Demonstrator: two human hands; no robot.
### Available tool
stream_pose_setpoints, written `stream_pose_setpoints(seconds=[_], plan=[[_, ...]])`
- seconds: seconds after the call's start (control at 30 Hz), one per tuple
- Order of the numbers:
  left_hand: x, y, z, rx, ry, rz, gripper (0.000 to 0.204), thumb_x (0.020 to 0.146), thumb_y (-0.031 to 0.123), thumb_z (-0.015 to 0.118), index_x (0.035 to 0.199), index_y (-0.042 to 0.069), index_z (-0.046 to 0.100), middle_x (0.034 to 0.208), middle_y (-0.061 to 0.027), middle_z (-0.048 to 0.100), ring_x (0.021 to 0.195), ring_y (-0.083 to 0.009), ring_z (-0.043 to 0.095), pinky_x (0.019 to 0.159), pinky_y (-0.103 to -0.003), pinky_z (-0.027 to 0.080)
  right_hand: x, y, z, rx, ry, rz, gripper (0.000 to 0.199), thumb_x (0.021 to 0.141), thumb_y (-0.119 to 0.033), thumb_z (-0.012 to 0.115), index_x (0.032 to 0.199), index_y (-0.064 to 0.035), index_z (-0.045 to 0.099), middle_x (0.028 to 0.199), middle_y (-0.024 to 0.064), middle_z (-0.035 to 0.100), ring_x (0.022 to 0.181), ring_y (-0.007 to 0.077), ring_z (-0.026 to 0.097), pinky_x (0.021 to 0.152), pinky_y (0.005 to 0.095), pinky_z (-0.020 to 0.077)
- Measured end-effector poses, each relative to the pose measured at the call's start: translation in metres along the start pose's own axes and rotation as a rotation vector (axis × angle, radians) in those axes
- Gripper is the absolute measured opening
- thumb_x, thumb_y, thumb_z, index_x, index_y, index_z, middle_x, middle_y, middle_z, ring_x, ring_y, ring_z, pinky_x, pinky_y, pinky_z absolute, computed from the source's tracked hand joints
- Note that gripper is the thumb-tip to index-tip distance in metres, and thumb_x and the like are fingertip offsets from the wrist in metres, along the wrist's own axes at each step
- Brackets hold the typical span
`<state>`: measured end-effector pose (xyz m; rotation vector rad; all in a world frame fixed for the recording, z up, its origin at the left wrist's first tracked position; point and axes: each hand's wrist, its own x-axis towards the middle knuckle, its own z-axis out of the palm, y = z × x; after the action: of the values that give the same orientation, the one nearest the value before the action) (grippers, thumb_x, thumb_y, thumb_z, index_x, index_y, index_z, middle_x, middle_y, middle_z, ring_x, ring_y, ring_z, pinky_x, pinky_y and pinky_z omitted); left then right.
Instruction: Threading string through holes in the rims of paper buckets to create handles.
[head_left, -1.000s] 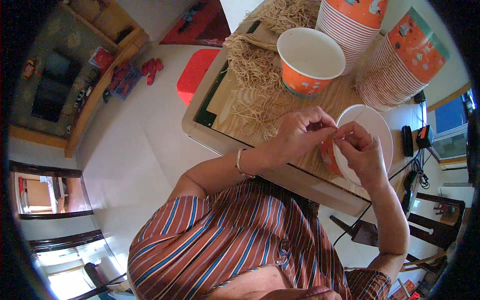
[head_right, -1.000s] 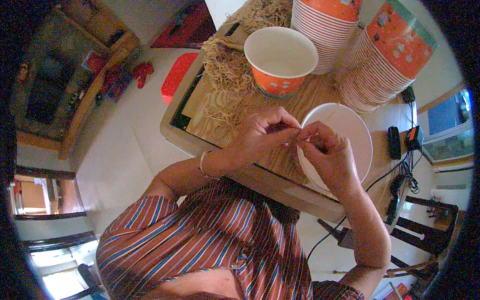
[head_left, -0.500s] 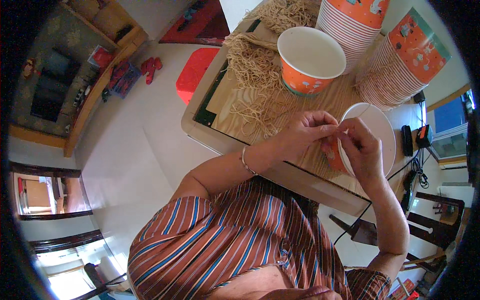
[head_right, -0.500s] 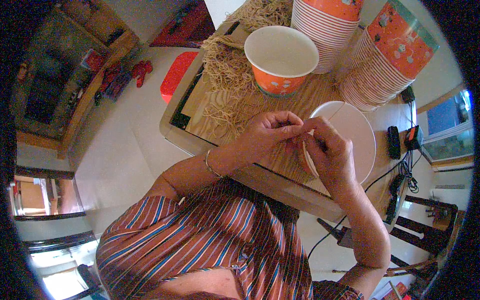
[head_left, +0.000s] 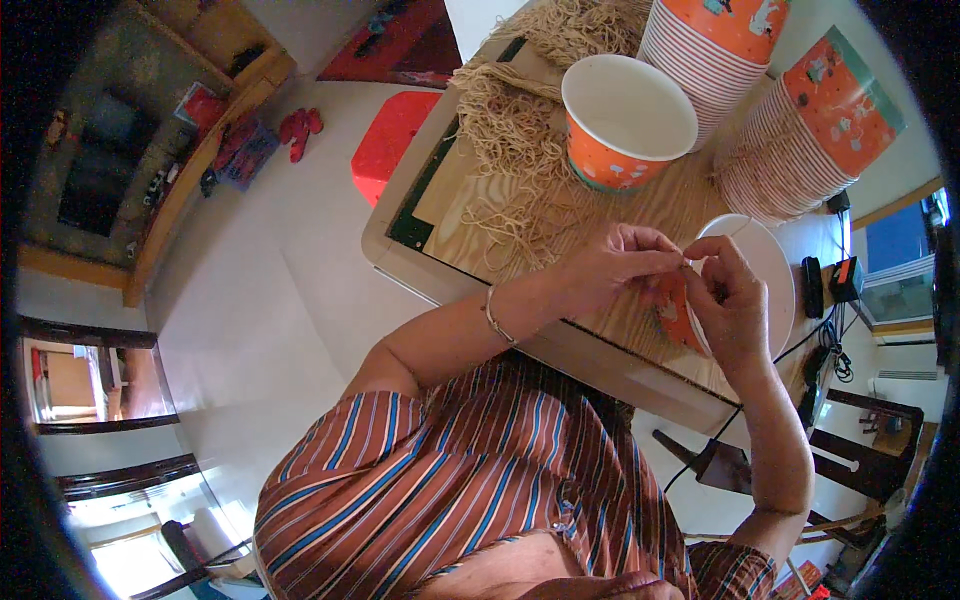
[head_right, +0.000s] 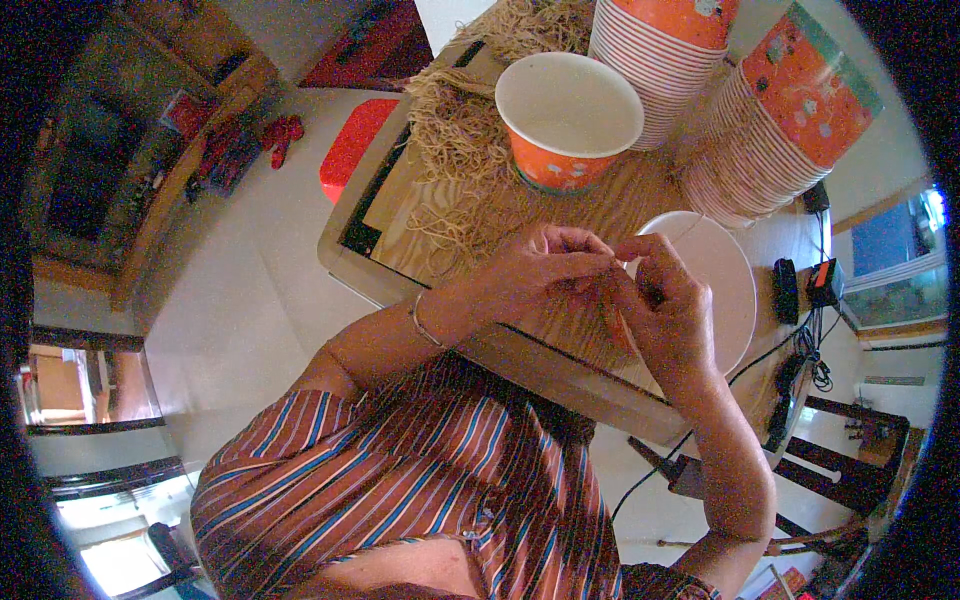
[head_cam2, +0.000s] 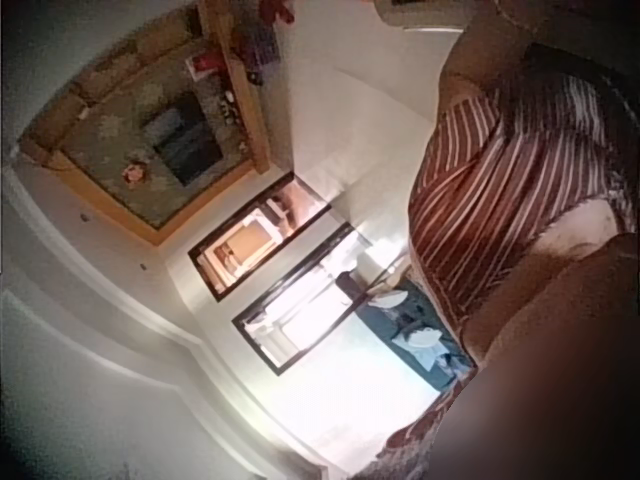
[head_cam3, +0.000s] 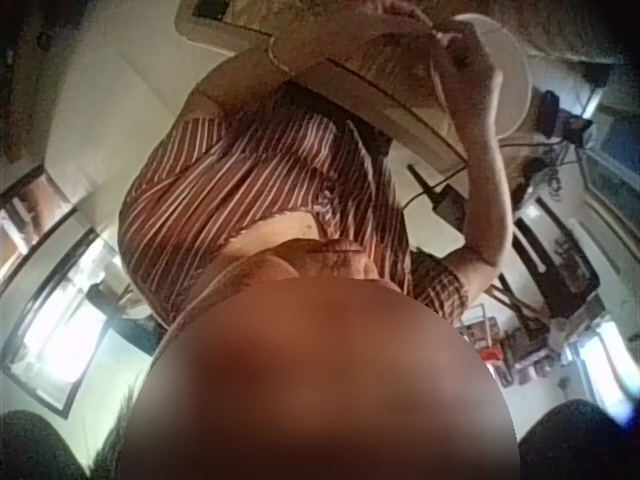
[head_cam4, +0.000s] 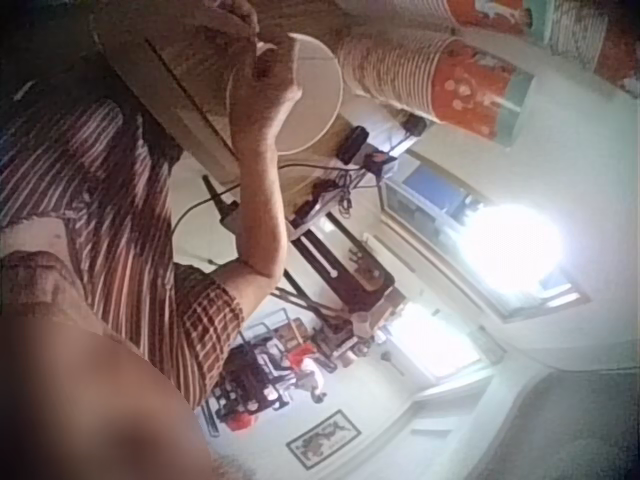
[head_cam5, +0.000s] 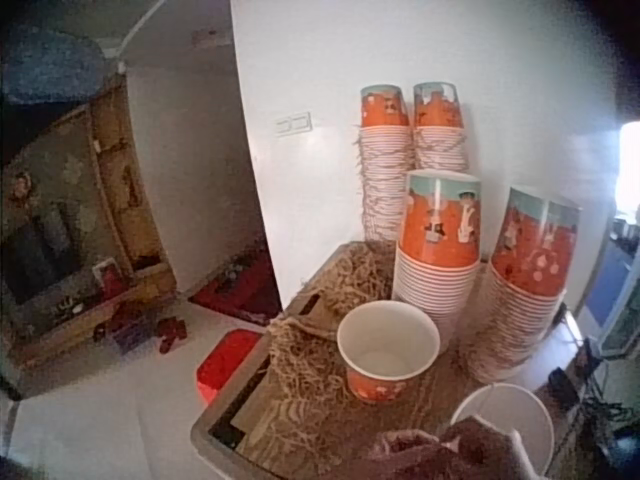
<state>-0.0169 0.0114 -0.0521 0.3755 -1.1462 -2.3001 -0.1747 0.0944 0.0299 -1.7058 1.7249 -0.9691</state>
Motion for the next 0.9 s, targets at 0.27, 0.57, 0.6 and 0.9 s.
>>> stream_pose_setpoints(seconds=[0.27, 0.57, 0.6, 0.9], plan=[[0.002, -0.006, 0.003, 0.024, -0.078, 0.047, 0.021, 0.090, 0.012, 0.062, 0.108, 0.002, 0.060, 0.092, -0.0026, 0.065, 0.074, -0.0098, 0.061, 0.066, -0.024, 0.050, 0.003, 0.009, 0.000, 0.097, 0.026, 0.053, 0.011, 0.085, -0.007, 0.066, 0.089, -0.0066, 0.056, 0.057, -0.0030, 0.048, 0.053, 0.0027, 0.040, 0.047, 0.0230, 0.0321], [0.003, 0.007, 0.002, 0.301, -0.067, 0.119, 0.015, 0.088, 0.011, 0.066, 0.099, 0.002, 0.065, 0.090, -0.0012, 0.062, 0.079, -0.0082, 0.058, 0.069, -0.023, 0.049, 0.001, 0.005, -0.007, 0.301, -0.075, 0.259, 0.011, 0.085, -0.005, 0.065, 0.086, -0.0060, 0.054, 0.064, -0.0014, 0.057, 0.057, 0.0039, 0.049, 0.052, 0.0220, 0.0384], [0.004, 0.008, 0.001, 0.315, -0.075, 0.121, 0.014, 0.088, 0.012, 0.067, 0.097, 0.002, 0.066, 0.088, -0.0008, 0.061, 0.080, -0.0078, 0.058, 0.070, -0.023, 0.048, 0.001, 0.006, -0.007, 0.302, -0.075, 0.259, 0.011, 0.085, -0.005, 0.065, 0.086, -0.0060, 0.054, 0.064, -0.0014, 0.057, 0.057, 0.0039, 0.049, 0.052, 0.0220, 0.0384], [0.011, 0.006, -0.005, 0.437, -0.161, 0.267, 0.011, 0.090, 0.011, 0.064, 0.095, 0.002, 0.065, 0.086, -0.0011, 0.059, 0.079, -0.0094, 0.057, 0.070, -0.025, 0.048, -0.001, -0.004, -0.017, 0.424, -0.138, 0.395, 0.010, 0.088, -0.012, 0.064, 0.085, -0.0081, 0.055, 0.061, -0.0035, 0.050, 0.045, 0.0037, 0.040, 0.035, 0.0217, 0.0290]])
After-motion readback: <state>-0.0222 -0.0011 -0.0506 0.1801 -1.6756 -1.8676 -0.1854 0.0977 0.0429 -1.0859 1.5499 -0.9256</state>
